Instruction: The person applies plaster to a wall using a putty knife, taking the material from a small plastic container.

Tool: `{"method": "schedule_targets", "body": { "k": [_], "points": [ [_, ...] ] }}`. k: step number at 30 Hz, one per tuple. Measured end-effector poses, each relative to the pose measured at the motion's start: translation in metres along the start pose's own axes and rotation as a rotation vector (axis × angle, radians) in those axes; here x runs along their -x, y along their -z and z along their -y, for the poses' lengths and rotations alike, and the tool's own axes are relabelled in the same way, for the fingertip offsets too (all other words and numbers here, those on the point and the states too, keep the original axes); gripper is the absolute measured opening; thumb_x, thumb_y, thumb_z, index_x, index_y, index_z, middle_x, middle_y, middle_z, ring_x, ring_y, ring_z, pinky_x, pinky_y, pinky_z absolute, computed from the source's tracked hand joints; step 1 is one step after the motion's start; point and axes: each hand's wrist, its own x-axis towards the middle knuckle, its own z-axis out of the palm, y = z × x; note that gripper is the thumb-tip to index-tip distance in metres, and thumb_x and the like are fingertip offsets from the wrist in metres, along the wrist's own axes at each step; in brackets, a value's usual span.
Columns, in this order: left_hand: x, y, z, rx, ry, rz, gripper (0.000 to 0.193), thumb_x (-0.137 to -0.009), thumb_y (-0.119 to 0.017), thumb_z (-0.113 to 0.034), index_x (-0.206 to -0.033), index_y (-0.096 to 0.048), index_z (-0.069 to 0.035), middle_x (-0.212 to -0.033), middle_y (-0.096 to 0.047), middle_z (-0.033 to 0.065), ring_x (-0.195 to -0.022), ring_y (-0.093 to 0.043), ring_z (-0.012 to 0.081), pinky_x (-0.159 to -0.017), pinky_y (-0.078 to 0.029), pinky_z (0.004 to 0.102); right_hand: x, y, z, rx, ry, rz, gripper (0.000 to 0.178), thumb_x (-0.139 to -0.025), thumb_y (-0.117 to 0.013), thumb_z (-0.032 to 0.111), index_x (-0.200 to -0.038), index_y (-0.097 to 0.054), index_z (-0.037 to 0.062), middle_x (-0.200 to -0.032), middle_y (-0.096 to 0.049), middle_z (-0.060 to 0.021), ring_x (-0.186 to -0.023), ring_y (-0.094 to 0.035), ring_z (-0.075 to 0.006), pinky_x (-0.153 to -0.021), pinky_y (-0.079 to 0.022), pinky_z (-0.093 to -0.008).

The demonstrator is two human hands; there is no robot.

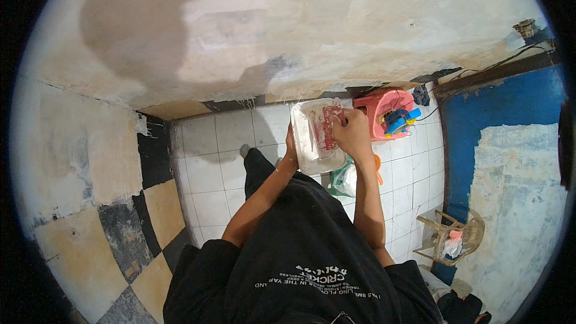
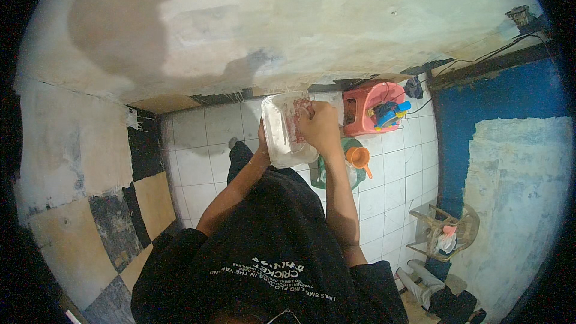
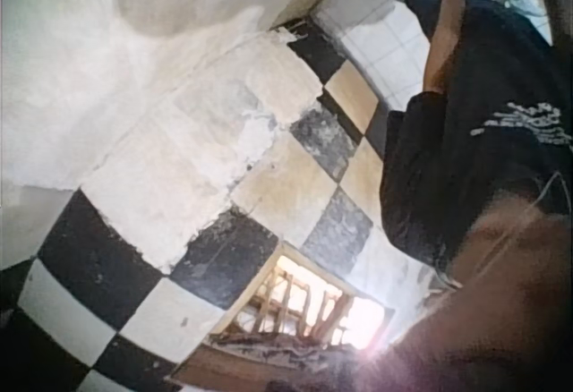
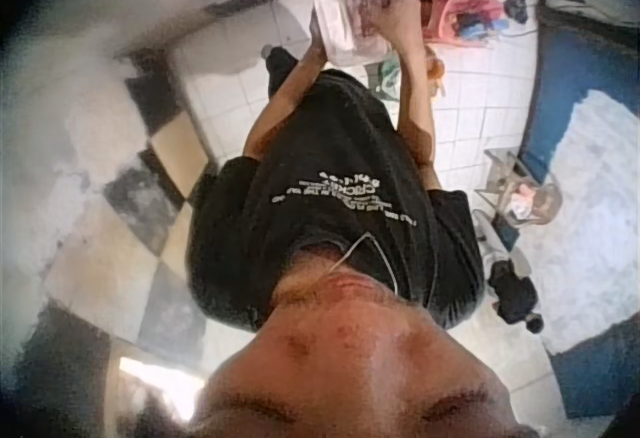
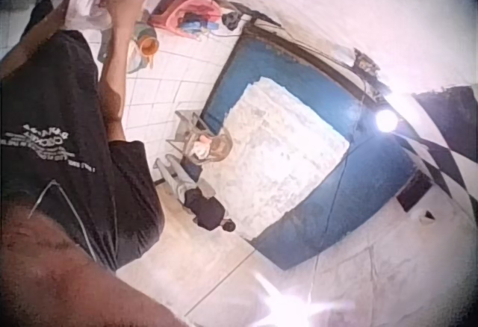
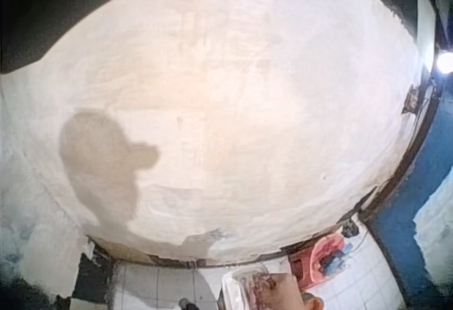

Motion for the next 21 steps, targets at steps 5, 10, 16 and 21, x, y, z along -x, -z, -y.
{"method": "schedule_targets", "body": {
  "k": [5, 10, 16, 21],
  "points": [
    [0.002, -0.008, -0.007, -0.091, -0.033, -0.076, 0.067, -0.092, -0.032, -0.053, -0.139, -0.033, -0.006, -0.135, -0.045, 0.0161, -0.120, -0.048, 0.0339, -0.103, -0.038, 0.0503, 0.000, 0.004, -0.002, 0.033, -0.029, -0.019, 0.022, -0.073, -0.062, 0.010, -0.065, -0.053, -0.0082, -0.056, -0.048, -0.0244, -0.048, -0.046, -0.0323, -0.049, -0.038, -0.0407],
    [-0.005, 0.015, -0.001, 0.016, 0.012, 0.039, 0.064, -0.093, -0.031, -0.053, -0.137, -0.036, -0.006, -0.131, -0.048, 0.0157, -0.115, -0.052, 0.0315, -0.100, -0.041, 0.0470, 0.001, -0.016, -0.009, 0.080, 0.070, -0.002, 0.019, -0.071, -0.060, 0.010, -0.065, -0.057, -0.0077, -0.062, -0.055, -0.0275, -0.055, -0.057, -0.0399, -0.052, -0.044, -0.0423],
    [0.000, 0.009, -0.008, -0.017, -0.033, 0.063, 0.064, -0.092, -0.033, -0.052, -0.137, -0.037, -0.007, -0.132, -0.047, 0.0152, -0.119, -0.049, 0.0315, -0.102, -0.039, 0.0492, 0.002, 0.019, 0.005, 0.066, -0.028, 0.001, 0.016, -0.073, -0.061, 0.008, -0.077, -0.058, -0.0075, -0.067, -0.058, -0.0255, -0.065, -0.059, -0.0419, -0.059, -0.045, -0.0425],
    [0.001, 0.006, -0.006, 0.102, 0.045, 0.128, 0.064, -0.093, -0.032, -0.053, -0.138, -0.037, -0.008, -0.132, -0.048, 0.0158, -0.118, -0.050, 0.0323, -0.103, -0.038, 0.0488, -0.009, 0.020, 0.008, 0.161, 0.010, -0.010, 0.028, -0.073, -0.061, 0.004, -0.099, -0.056, -0.0060, -0.082, -0.061, -0.0262, -0.080, -0.059, -0.0443, -0.068, -0.047, -0.0440]
  ]
}}
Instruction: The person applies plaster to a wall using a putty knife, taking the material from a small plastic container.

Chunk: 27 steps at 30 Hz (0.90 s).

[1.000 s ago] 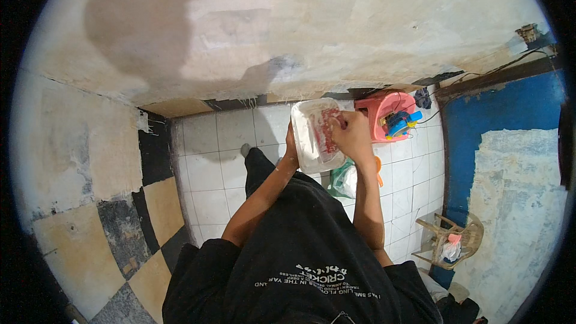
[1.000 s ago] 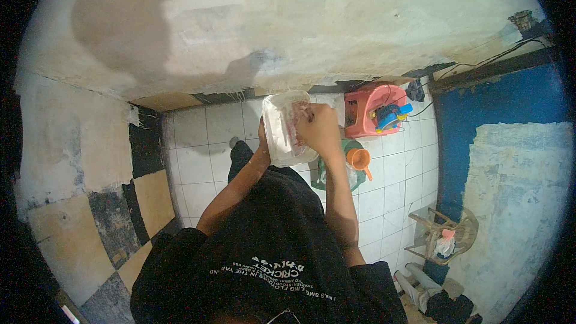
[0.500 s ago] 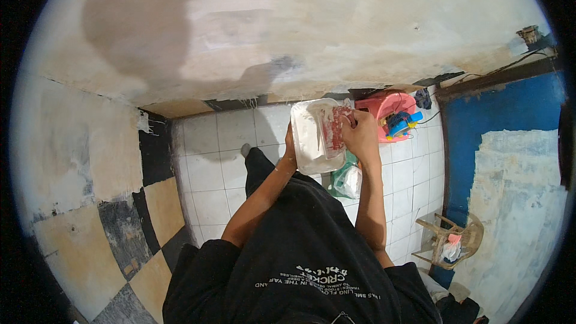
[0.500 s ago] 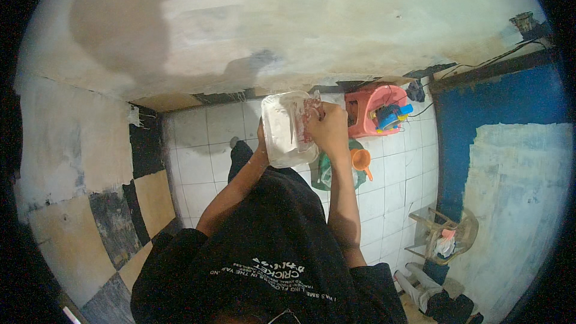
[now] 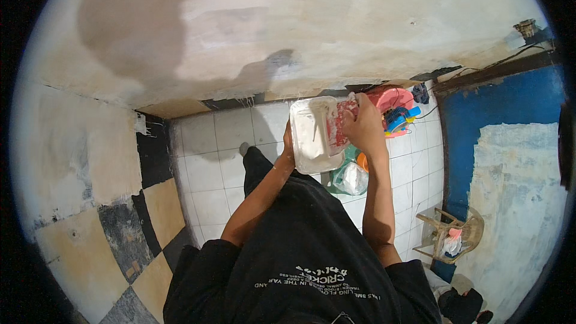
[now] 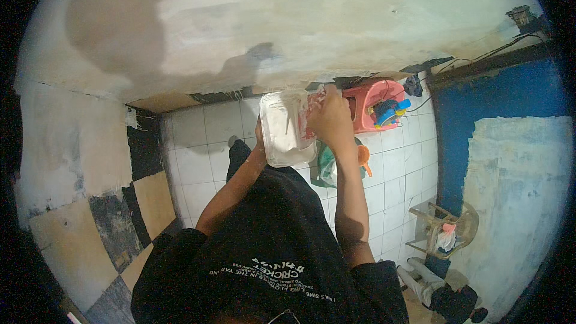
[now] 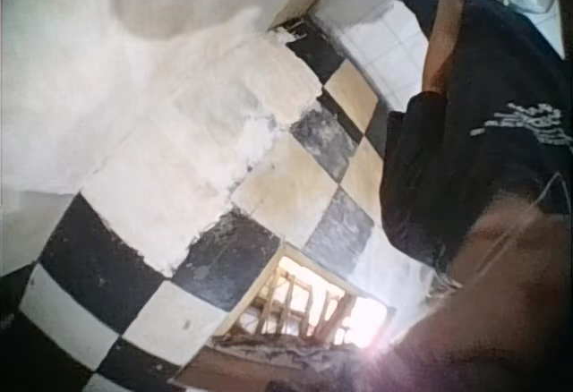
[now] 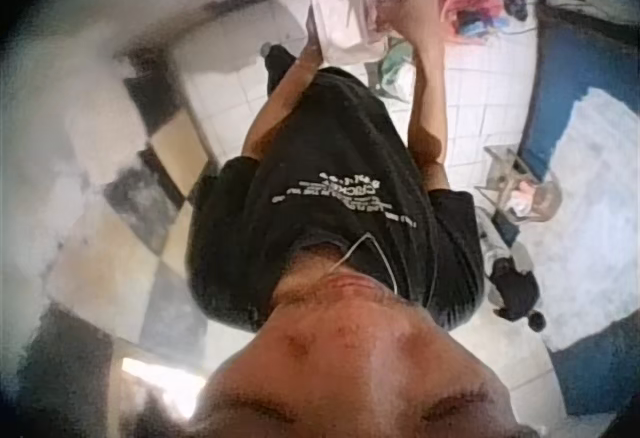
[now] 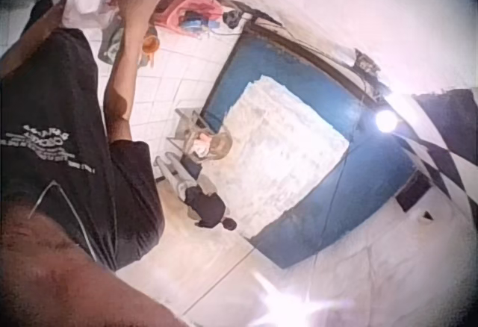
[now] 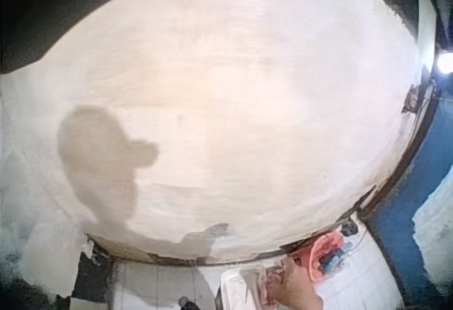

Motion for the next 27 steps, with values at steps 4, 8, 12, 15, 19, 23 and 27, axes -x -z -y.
{"method": "schedule_targets", "body": {
  "k": [4, 8, 12, 15, 19, 23, 27],
  "points": [
    [-0.004, 0.006, 0.004, -0.029, -0.002, -0.031, 0.064, -0.093, -0.032, -0.054, -0.138, -0.037, -0.009, -0.132, -0.047, 0.0167, -0.118, -0.049, 0.0335, -0.102, -0.039, 0.0490, 0.002, -0.019, -0.007, -0.077, 0.042, 0.042, 0.028, -0.072, -0.060, 0.003, -0.097, -0.056, -0.0067, -0.082, -0.061, -0.0267, -0.081, -0.059, -0.0452, -0.070, -0.047, -0.0452],
    [-0.004, 0.010, 0.003, 0.213, 0.041, 0.203, 0.066, -0.092, -0.031, -0.053, -0.139, -0.035, -0.006, -0.134, -0.045, 0.0183, -0.120, -0.048, 0.0349, -0.104, -0.036, 0.0505, 0.007, -0.011, 0.011, -0.092, -0.030, 0.046, 0.024, -0.072, -0.059, 0.002, -0.094, -0.055, -0.0063, -0.080, -0.061, -0.0279, -0.081, -0.059, -0.0458, -0.070, -0.047, -0.0462],
    [-0.001, 0.002, 0.005, 0.002, -0.026, 0.047, 0.064, -0.094, -0.029, -0.053, -0.139, -0.035, -0.009, -0.133, -0.047, 0.0164, -0.118, -0.049, 0.0328, -0.102, -0.039, 0.0484, 0.003, 0.000, 0.010, 0.078, -0.059, -0.010, 0.017, -0.076, -0.057, 0.005, -0.086, -0.053, -0.0075, -0.083, -0.061, -0.0304, -0.078, -0.060, -0.0470, -0.068, -0.048, -0.0491],
    [0.000, 0.001, 0.006, -0.027, -0.042, 0.011, 0.064, -0.094, -0.028, -0.053, -0.140, -0.035, -0.009, -0.133, -0.047, 0.0164, -0.118, -0.049, 0.0327, -0.103, -0.039, 0.0471, 0.004, -0.009, 0.012, -0.020, -0.065, 0.051, 0.023, -0.073, -0.058, 0.002, -0.094, -0.055, -0.0072, -0.082, -0.060, -0.0297, -0.080, -0.059, -0.0460, -0.068, -0.046, -0.0484],
    [-0.008, -0.002, 0.006, -0.103, -0.082, -0.043, 0.067, -0.091, -0.035, -0.054, -0.139, -0.034, -0.007, -0.136, -0.043, 0.0162, -0.123, -0.045, 0.0326, -0.105, -0.035, 0.0469, 0.012, -0.023, 0.015, -0.090, 0.087, 0.036, 0.025, -0.075, -0.057, 0.004, -0.098, -0.054, -0.0038, -0.080, -0.061, -0.0279, -0.079, -0.060, -0.0452, -0.067, -0.047, -0.0489],
    [-0.005, -0.009, -0.001, 0.082, -0.028, 0.089, 0.069, -0.090, -0.036, -0.057, -0.139, -0.035, -0.008, -0.135, -0.045, 0.0158, -0.121, -0.047, 0.0332, -0.103, -0.038, 0.0484, 0.016, -0.011, -0.005, 0.102, 0.134, -0.055, 0.033, -0.078, -0.060, 0.013, -0.107, -0.049, 0.0024, -0.069, -0.061, -0.0241, -0.064, -0.060, -0.0442, -0.057, -0.048, -0.0517],
    [-0.006, -0.034, 0.002, -0.040, -0.085, -0.031, 0.069, -0.090, -0.032, -0.058, -0.138, -0.037, -0.008, -0.131, -0.048, 0.0153, -0.117, -0.050, 0.0321, -0.101, -0.039, 0.0463, 0.020, -0.023, -0.012, 0.257, 0.152, -0.108, 0.027, -0.080, -0.060, 0.017, -0.101, -0.047, 0.0054, -0.061, -0.060, -0.0206, -0.055, -0.060, -0.0397, -0.049, -0.048, -0.0490]
  ]
}}
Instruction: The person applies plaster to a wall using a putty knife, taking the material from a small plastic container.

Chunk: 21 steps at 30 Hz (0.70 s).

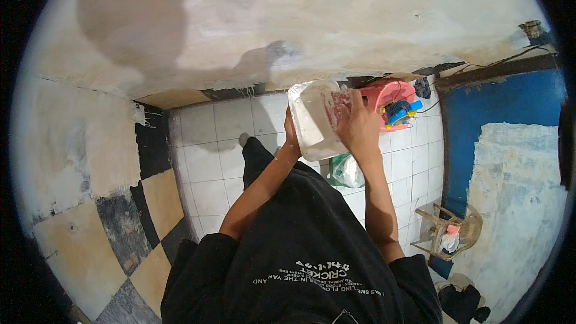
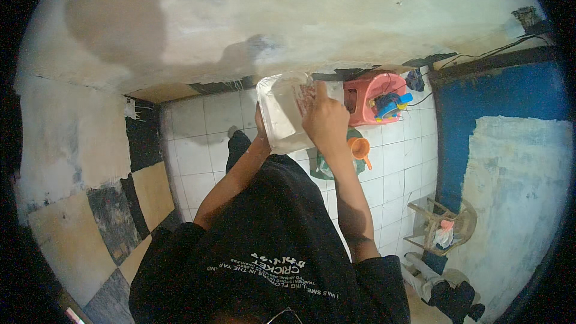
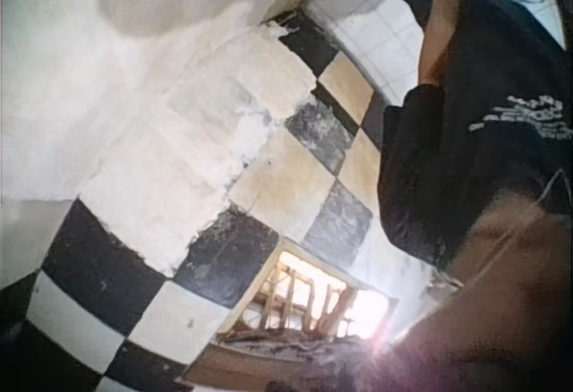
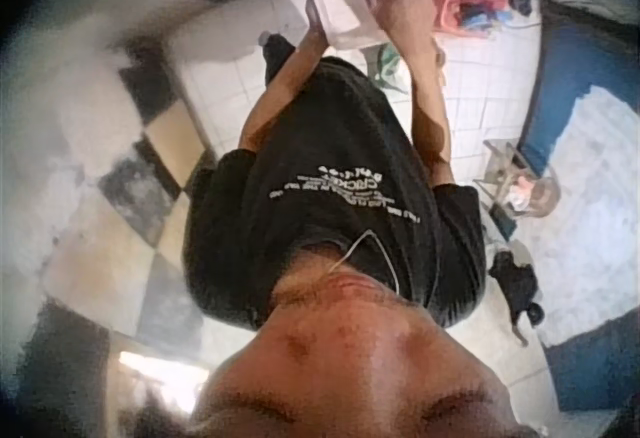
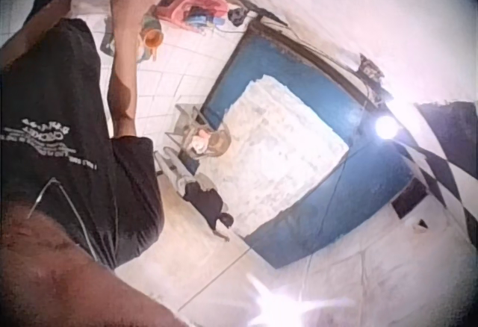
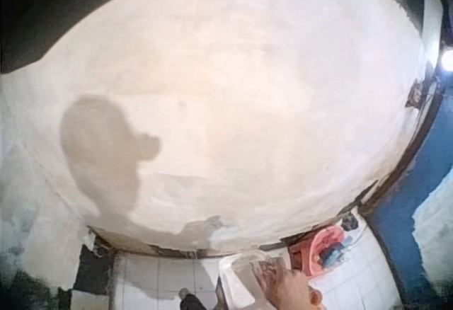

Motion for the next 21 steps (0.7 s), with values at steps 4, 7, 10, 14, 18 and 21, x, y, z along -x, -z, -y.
{"method": "schedule_targets", "body": {
  "k": [4, 7, 10, 14, 18, 21],
  "points": [
    [-0.004, 0.000, 0.006, 0.083, -0.036, 0.096, 0.068, -0.092, -0.030, -0.058, -0.136, -0.039, -0.008, -0.129, -0.051, 0.0144, -0.114, -0.053, 0.0311, -0.101, -0.040, 0.0438, 0.014, -0.007, 0.020, -0.033, 0.007, 0.091, 0.030, -0.078, -0.059, 0.013, -0.105, -0.047, 0.0060, -0.060, -0.059, -0.0206, -0.056, -0.060, -0.0398, -0.049, -0.047, -0.0485],
    [-0.006, 0.021, 0.007, 0.177, -0.008, 0.171, 0.069, -0.091, -0.031, -0.060, -0.136, -0.040, -0.008, -0.129, -0.051, 0.0144, -0.112, -0.053, 0.0311, -0.100, -0.041, 0.0444, 0.015, -0.008, 0.029, -0.100, -0.016, 0.193, 0.034, -0.075, -0.056, 0.005, -0.108, -0.048, 0.0055, -0.066, -0.060, -0.0241, -0.062, -0.059, -0.0438, -0.054, -0.046, -0.0519],
    [-0.003, 0.017, 0.009, 0.105, -0.047, 0.003, 0.070, -0.091, -0.031, -0.060, -0.137, -0.038, -0.008, -0.131, -0.048, 0.0157, -0.115, -0.051, 0.0323, -0.100, -0.041, 0.0461, 0.002, -0.004, 0.008, -0.056, -0.005, 0.043, 0.030, -0.078, -0.060, 0.014, -0.104, -0.046, 0.0068, -0.058, -0.059, -0.0195, -0.054, -0.061, -0.0390, -0.047, -0.048, -0.0485],
    [-0.010, 0.027, 0.009, 0.128, -0.059, 0.055, 0.070, -0.090, -0.033, -0.058, -0.139, -0.035, -0.008, -0.134, -0.045, 0.0166, -0.120, -0.048, 0.0338, -0.103, -0.038, 0.0473, 0.000, -0.005, 0.009, 0.022, -0.013, 0.036, 0.028, -0.077, -0.061, 0.014, -0.099, -0.046, 0.0061, -0.058, -0.059, -0.0197, -0.054, -0.060, -0.0392, -0.048, -0.047, -0.0489],
    [-0.012, 0.033, 0.014, 0.156, -0.083, 0.104, 0.070, -0.090, -0.034, -0.056, -0.139, -0.034, -0.006, -0.135, -0.044, 0.0185, -0.121, -0.045, 0.0348, -0.104, -0.036, 0.0474, 0.009, -0.013, 0.023, -0.093, 0.010, 0.070, 0.027, -0.077, -0.062, 0.014, -0.097, -0.048, 0.0042, -0.059, -0.059, -0.0205, -0.055, -0.060, -0.0400, -0.048, -0.047, -0.0495],
    [-0.009, 0.021, 0.010, 0.100, -0.074, 0.020, 0.070, -0.090, -0.034, -0.056, -0.139, -0.034, -0.006, -0.135, -0.044, 0.0180, -0.121, -0.046, 0.0342, -0.105, -0.036, 0.0469, 0.003, -0.005, 0.017, -0.130, -0.078, 0.036, 0.026, -0.077, -0.056, 0.004, -0.103, -0.052, 0.0013, -0.066, -0.059, -0.0257, -0.063, -0.058, -0.0456, -0.056, -0.046, -0.0511]
  ]
}}
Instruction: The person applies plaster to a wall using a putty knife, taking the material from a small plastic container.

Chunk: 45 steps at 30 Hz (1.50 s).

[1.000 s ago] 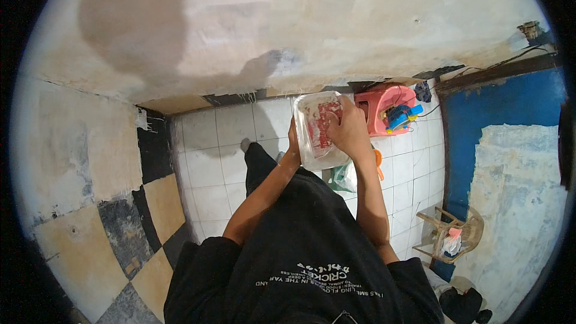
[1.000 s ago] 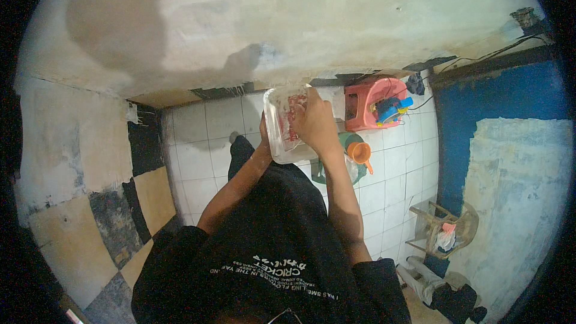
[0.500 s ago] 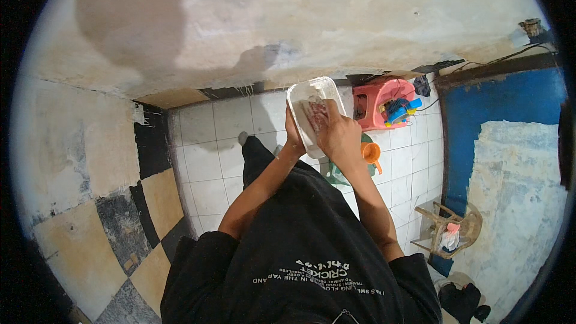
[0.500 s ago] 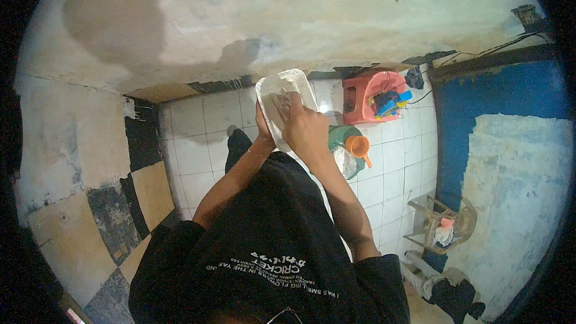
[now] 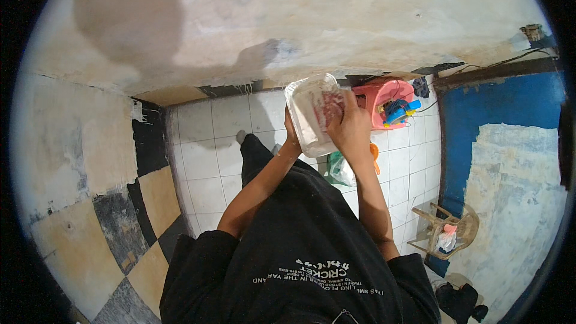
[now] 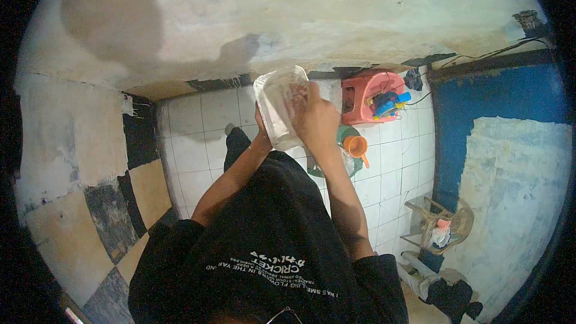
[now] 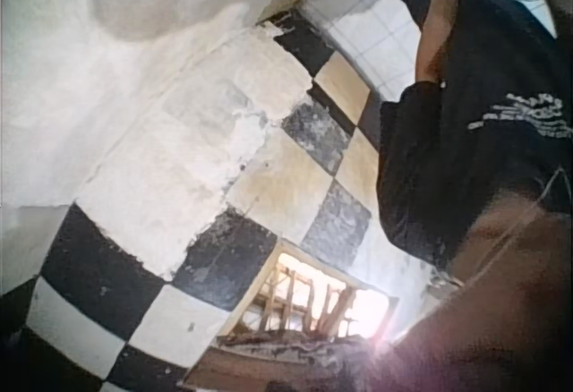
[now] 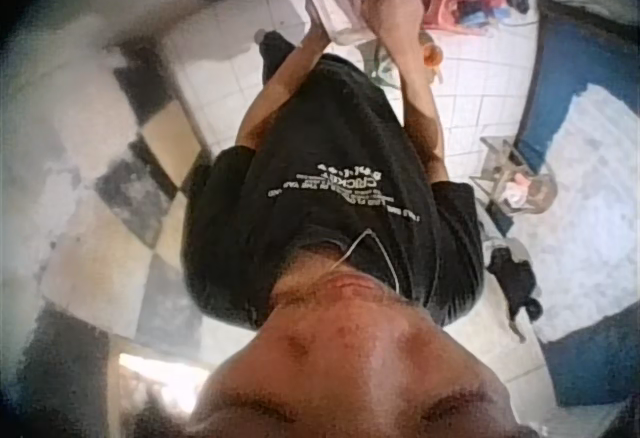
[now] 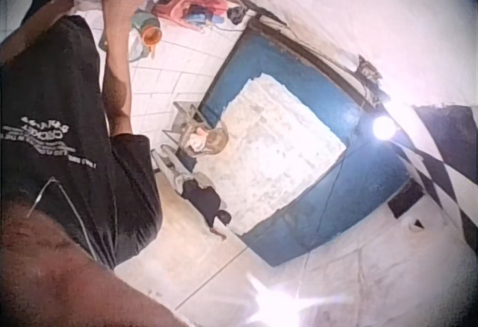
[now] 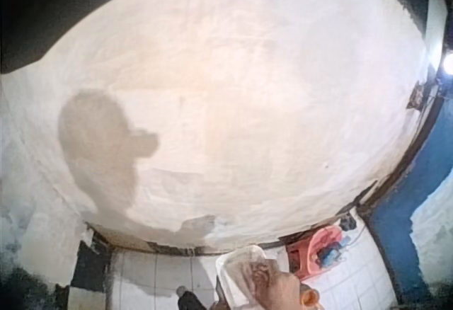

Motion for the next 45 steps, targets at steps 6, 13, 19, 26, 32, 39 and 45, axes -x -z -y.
{"method": "schedule_targets", "body": {
  "k": [6, 13, 19, 26, 32, 39, 45],
  "points": [
    [0.003, 0.000, -0.002, 0.003, -0.016, 0.048, 0.069, -0.091, -0.033, -0.055, -0.139, -0.034, -0.005, -0.135, -0.044, 0.0184, -0.121, -0.046, 0.0342, -0.105, -0.035, 0.0469, -0.001, -0.004, -0.004, 0.000, -0.065, 0.051, 0.026, -0.078, -0.057, 0.008, -0.103, -0.051, 0.0018, -0.071, -0.060, -0.0257, -0.067, -0.059, -0.0455, -0.057, -0.047, -0.0508],
    [0.004, -0.009, -0.007, 0.043, -0.016, -0.037, 0.069, -0.091, -0.030, -0.059, -0.137, -0.037, -0.008, -0.131, -0.049, 0.0150, -0.117, -0.050, 0.0322, -0.101, -0.041, 0.0458, -0.009, 0.007, -0.002, -0.074, 0.072, -0.006, 0.026, -0.077, -0.056, 0.007, -0.103, -0.051, 0.0034, -0.067, -0.060, -0.0237, -0.063, -0.060, -0.0433, -0.055, -0.047, -0.0492],
    [0.002, -0.033, -0.012, -0.040, -0.022, 0.013, 0.067, -0.092, -0.029, -0.058, -0.136, -0.039, -0.008, -0.129, -0.050, 0.0139, -0.116, -0.051, 0.0313, -0.100, -0.041, 0.0455, -0.019, 0.011, -0.013, 0.202, 0.164, 0.085, 0.035, -0.074, -0.056, 0.005, -0.108, -0.050, 0.0065, -0.067, -0.061, -0.0188, -0.059, -0.061, -0.0375, -0.052, -0.047, -0.0463],
    [0.000, -0.022, -0.010, -0.049, -0.028, -0.042, 0.067, -0.091, -0.029, -0.058, -0.134, -0.041, -0.007, -0.127, -0.051, 0.0148, -0.114, -0.052, 0.0316, -0.100, -0.041, 0.0456, 0.006, -0.006, -0.015, -0.066, 0.203, 0.009, 0.030, -0.074, -0.055, 0.002, -0.103, -0.048, 0.0035, -0.067, -0.061, -0.0188, -0.057, -0.060, -0.0377, -0.050, -0.048, -0.0452],
    [0.001, -0.021, -0.010, 0.063, -0.014, 0.022, 0.067, -0.092, -0.030, -0.059, -0.136, -0.039, -0.010, -0.130, -0.050, 0.0139, -0.116, -0.051, 0.0315, -0.100, -0.041, 0.0463, 0.001, 0.003, -0.001, -0.156, 0.200, -0.119, 0.026, -0.079, -0.056, 0.005, -0.105, -0.049, 0.0023, -0.070, -0.062, -0.0202, -0.058, -0.061, -0.0387, -0.050, -0.049, -0.0455],
    [0.001, -0.018, -0.005, 0.045, -0.003, 0.071, 0.067, -0.092, -0.029, -0.057, -0.135, -0.041, -0.008, -0.130, -0.050, 0.0142, -0.116, -0.051, 0.0313, -0.101, -0.040, 0.0452, 0.008, -0.001, -0.009, -0.110, 0.097, -0.077, 0.027, -0.081, -0.057, 0.007, -0.107, -0.050, 0.0028, -0.070, -0.063, -0.0225, -0.060, -0.062, -0.0399, -0.052, -0.049, -0.0462],
    [0.006, -0.016, -0.002, 0.001, 0.025, 0.096, 0.066, -0.092, -0.030, -0.057, -0.133, -0.042, -0.006, -0.126, -0.053, 0.0165, -0.112, -0.054, 0.0311, -0.100, -0.042, 0.0441, 0.010, -0.020, 0.001, -0.255, 0.061, -0.063, 0.030, -0.078, -0.057, 0.005, -0.107, -0.051, -0.0003, -0.075, -0.064, -0.0238, -0.063, -0.062, -0.0423, -0.055, -0.050, -0.0480]
  ]
}}
